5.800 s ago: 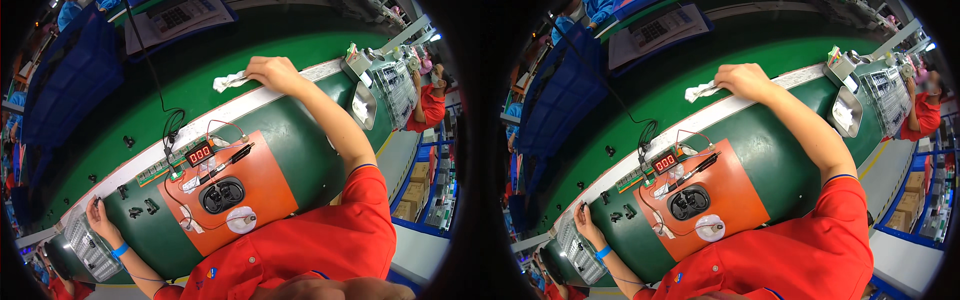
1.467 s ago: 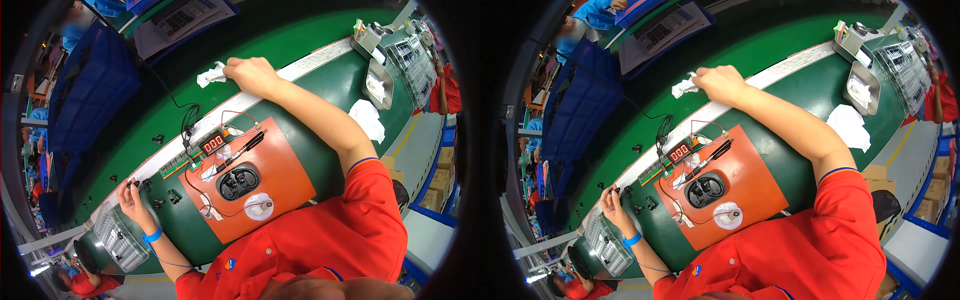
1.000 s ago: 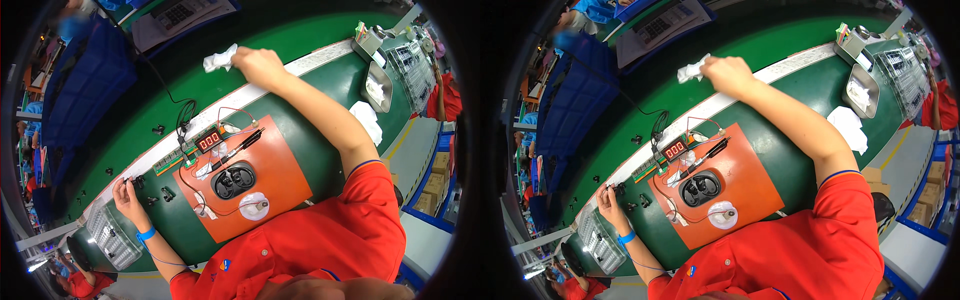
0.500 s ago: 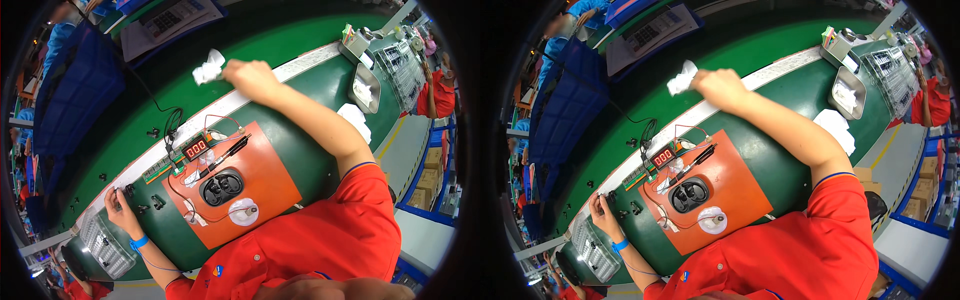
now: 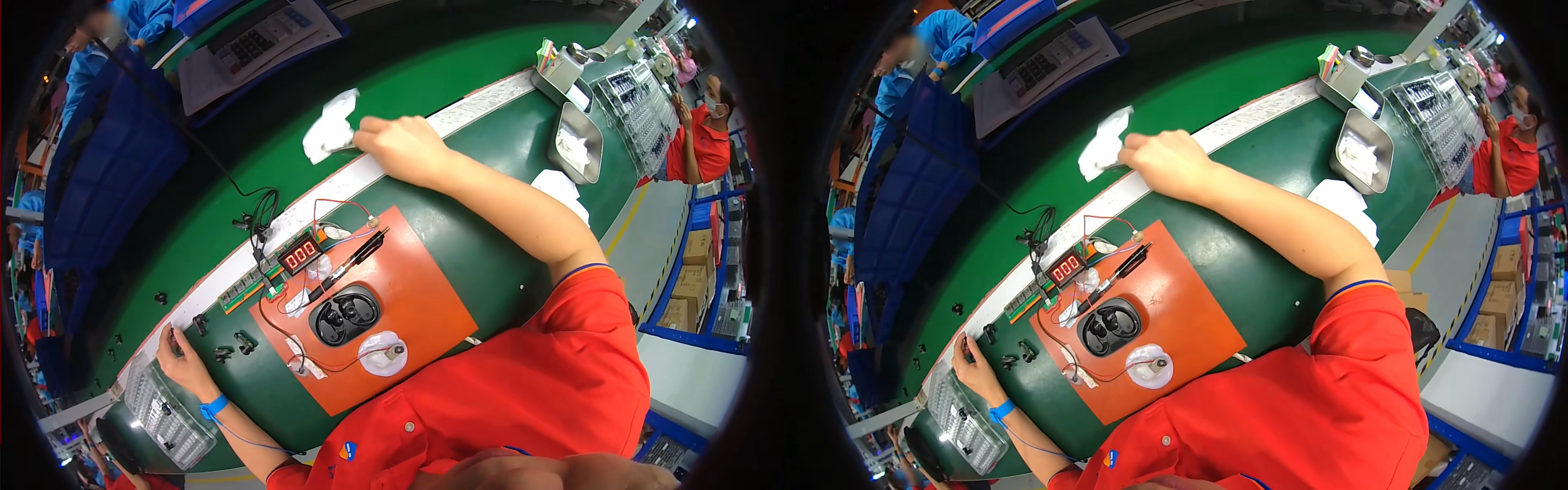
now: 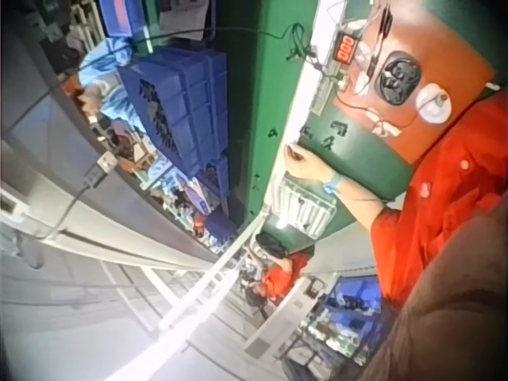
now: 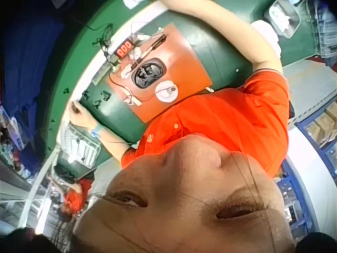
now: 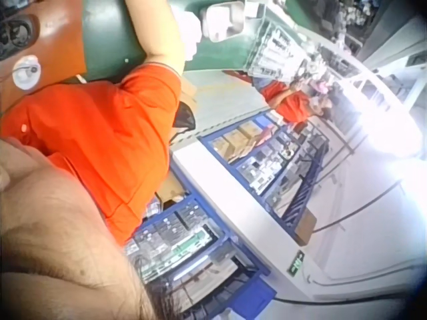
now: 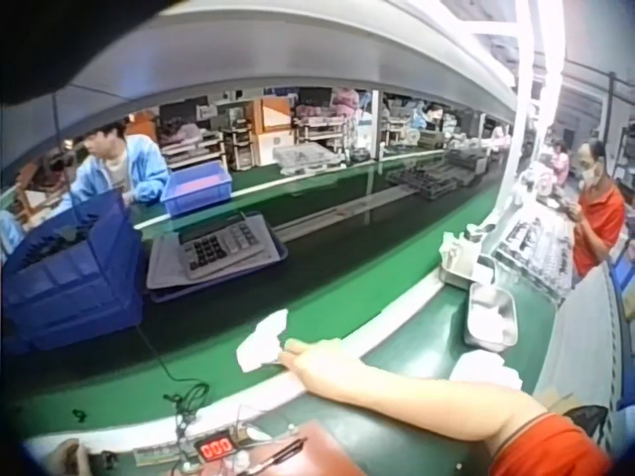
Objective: The person tests small electronic components on a testing fixture, cleans components using tweezers and a cloth, and inserts components into the fixture to test them.
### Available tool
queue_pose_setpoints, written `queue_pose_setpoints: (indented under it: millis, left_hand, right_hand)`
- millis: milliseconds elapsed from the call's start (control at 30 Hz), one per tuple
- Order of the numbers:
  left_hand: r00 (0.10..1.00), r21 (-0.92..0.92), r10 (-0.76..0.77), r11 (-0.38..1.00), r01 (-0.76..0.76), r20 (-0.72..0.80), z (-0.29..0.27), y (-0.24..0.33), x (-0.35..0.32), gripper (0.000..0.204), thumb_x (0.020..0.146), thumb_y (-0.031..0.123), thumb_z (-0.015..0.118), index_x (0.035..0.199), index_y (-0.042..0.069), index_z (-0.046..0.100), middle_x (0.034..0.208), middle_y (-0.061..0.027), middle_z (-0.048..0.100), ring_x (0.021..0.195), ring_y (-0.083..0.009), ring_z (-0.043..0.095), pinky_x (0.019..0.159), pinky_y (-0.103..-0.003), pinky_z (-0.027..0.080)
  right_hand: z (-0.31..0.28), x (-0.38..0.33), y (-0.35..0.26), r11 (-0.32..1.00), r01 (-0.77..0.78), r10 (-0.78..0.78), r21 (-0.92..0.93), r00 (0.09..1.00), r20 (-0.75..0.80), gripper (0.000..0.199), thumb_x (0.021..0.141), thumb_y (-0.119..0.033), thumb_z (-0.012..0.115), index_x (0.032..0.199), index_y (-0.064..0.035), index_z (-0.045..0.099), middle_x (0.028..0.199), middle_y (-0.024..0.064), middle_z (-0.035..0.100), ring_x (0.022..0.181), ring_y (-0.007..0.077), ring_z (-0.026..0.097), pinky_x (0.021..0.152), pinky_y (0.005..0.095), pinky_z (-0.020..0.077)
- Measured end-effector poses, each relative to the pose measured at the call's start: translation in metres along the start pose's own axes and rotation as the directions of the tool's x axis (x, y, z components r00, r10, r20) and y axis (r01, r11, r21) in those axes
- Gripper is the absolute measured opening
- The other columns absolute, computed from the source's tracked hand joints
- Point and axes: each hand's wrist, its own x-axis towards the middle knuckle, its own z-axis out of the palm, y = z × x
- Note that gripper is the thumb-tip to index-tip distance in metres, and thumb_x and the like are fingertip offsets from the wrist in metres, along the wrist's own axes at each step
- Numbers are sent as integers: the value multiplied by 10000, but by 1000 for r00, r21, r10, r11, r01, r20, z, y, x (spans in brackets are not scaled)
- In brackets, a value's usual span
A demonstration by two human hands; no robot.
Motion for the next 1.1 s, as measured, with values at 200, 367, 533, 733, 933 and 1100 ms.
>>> queue_pose_setpoints:
  millis: [200,367,533,733,933,1100]
  left_hand:
    - [999,14,49,999,-49,22,3,0,1,222,906,181,664,1057,20,692,916,-123,666,821,-230,632,725,-354,495]
    - [980,56,199,979,-198,-6,7,10,9,215,912,170,656,1064,20,683,1009,-130,676,893,-250,635,800,-353,492]
    - [923,-202,323,938,-282,209,5,37,37,187,909,105,635,1066,10,669,1077,-138,667,968,-283,630,866,-352,484]
    - [732,-475,592,778,-411,338,47,134,91,238,858,40,634,1094,24,662,1139,-133,647,1061,-298,603,902,-355,476]
    - [541,-637,736,653,-409,407,82,171,105,267,834,11,651,1101,28,656,1139,-105,642,1048,-270,596,861,-329,481]
    - [492,-552,766,641,-533,414,87,173,108,235,838,-19,638,1070,15,657,1078,-115,637,1005,-259,600,825,-332,486]
  right_hand:
    - [-20,-16,34,996,-87,87,-20,996,-26,90,818,-103,573,871,-102,645,887,64,614,708,319,646,597,435,531]
    - [-19,-20,44,992,-124,124,-7,992,14,132,789,-67,560,880,-107,646,897,67,616,722,326,646,597,436,530]
    - [-24,-20,38,998,-33,36,-51,997,71,116,816,-79,565,890,-106,650,893,71,624,736,333,645,596,439,523]
    - [-24,-22,56,992,-121,122,-39,992,41,86,858,-164,599,887,-100,648,895,69,633,751,336,644,621,444,523]
    - [-30,-31,35,998,-45,44,51,998,36,100,834,-120,565,854,-81,655,897,82,649,783,331,669,671,442,543]
    - [-33,-26,68,960,-278,277,-36,961,-16,92,814,-97,572,857,-75,650,890,92,647,785,333,671,668,443,544]
